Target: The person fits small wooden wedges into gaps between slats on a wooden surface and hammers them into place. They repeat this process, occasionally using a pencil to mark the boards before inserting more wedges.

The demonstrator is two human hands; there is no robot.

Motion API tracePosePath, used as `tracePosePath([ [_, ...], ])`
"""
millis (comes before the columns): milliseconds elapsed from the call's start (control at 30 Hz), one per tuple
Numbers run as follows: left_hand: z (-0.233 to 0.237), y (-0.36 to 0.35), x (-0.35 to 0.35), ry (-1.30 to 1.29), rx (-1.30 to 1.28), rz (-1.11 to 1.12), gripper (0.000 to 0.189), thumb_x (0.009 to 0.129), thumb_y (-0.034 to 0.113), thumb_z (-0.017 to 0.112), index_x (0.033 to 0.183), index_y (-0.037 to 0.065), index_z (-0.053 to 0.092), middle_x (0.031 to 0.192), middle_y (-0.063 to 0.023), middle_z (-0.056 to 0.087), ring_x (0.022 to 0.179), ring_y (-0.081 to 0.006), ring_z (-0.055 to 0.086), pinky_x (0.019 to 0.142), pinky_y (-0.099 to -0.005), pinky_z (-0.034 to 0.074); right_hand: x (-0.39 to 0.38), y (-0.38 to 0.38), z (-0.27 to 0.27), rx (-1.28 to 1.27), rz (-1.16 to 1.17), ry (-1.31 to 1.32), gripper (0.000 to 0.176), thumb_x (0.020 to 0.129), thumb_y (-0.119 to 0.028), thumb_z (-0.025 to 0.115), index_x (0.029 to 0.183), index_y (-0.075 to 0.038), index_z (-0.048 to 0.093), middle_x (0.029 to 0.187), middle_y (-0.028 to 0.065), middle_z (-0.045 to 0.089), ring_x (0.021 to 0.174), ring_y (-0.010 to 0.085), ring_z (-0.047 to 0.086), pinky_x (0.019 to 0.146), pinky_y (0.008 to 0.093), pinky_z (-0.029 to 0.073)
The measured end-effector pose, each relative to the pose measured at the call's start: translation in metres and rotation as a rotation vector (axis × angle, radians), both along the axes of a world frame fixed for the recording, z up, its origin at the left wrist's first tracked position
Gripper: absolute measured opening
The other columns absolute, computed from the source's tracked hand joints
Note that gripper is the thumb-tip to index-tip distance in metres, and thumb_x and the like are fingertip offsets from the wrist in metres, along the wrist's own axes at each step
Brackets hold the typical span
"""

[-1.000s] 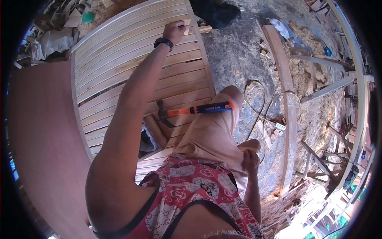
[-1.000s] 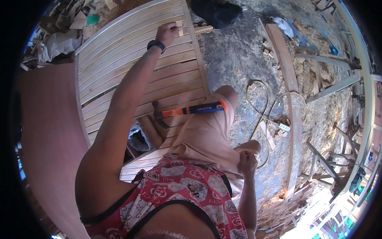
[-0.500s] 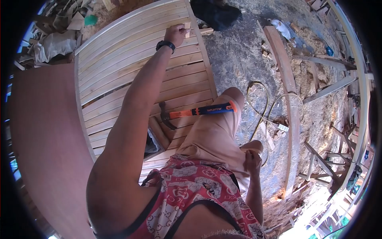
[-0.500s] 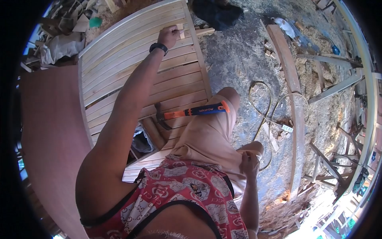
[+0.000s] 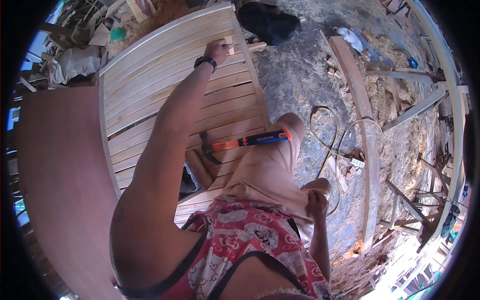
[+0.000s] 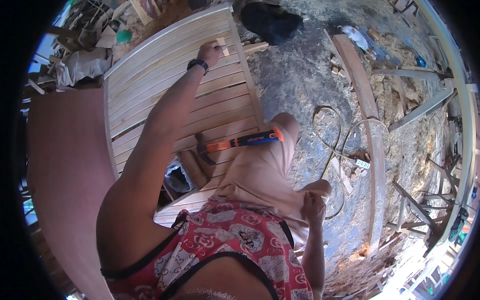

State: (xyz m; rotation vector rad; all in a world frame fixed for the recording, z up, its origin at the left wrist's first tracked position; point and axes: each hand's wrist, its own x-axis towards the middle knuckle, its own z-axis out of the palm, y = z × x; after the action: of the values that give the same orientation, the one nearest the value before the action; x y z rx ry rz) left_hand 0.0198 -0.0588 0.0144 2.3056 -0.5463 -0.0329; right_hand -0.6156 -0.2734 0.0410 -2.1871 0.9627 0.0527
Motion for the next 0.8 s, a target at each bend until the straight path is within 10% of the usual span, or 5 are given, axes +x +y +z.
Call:
tracePosePath([
  [233,0.077,0.033,0.056,-0.051,-0.185,-0.047,0.037,0.096,0.034,0.070,0.114,0.002,0.073,0.092,-0.0053,0.074,0.086,-0.0092,0.069,0.076,-0.0284,0.056,-0.006,0.003,0.006,0.031,-0.027,0.030,0.027,0.095,-0.025,0.063,0.100,0.000,0.072,0.094,0.0235,0.072,0.084,0.0383,0.071,0.073,0.0452,0.055],
  [733,0.009,0.010,0.049,-0.027,0.028,-0.018,0.037,0.091,0.040,0.072,0.109,0.008,0.075,0.094,-0.0124,0.075,0.083,-0.0200,0.069,0.078,-0.0327,0.053,-0.002,-0.005,-0.002,0.051,-0.003,0.049,0.026,0.094,-0.025,0.063,0.104,-0.003,0.072,0.094,0.0217,0.072,0.089,0.0374,0.071,0.078,0.0439,0.055],
  [800,0.007,0.007,0.045,-0.026,0.097,0.009,0.037,0.088,0.043,0.072,0.101,0.008,0.074,0.091,-0.0188,0.072,0.088,-0.0341,0.070,0.078,-0.0401,0.053,0.002,-0.001,0.004,0.056,-0.022,0.067,0.026,0.094,-0.025,0.064,0.104,-0.003,0.073,0.093,0.0221,0.072,0.088,0.0373,0.072,0.078,0.0437,0.055],
])
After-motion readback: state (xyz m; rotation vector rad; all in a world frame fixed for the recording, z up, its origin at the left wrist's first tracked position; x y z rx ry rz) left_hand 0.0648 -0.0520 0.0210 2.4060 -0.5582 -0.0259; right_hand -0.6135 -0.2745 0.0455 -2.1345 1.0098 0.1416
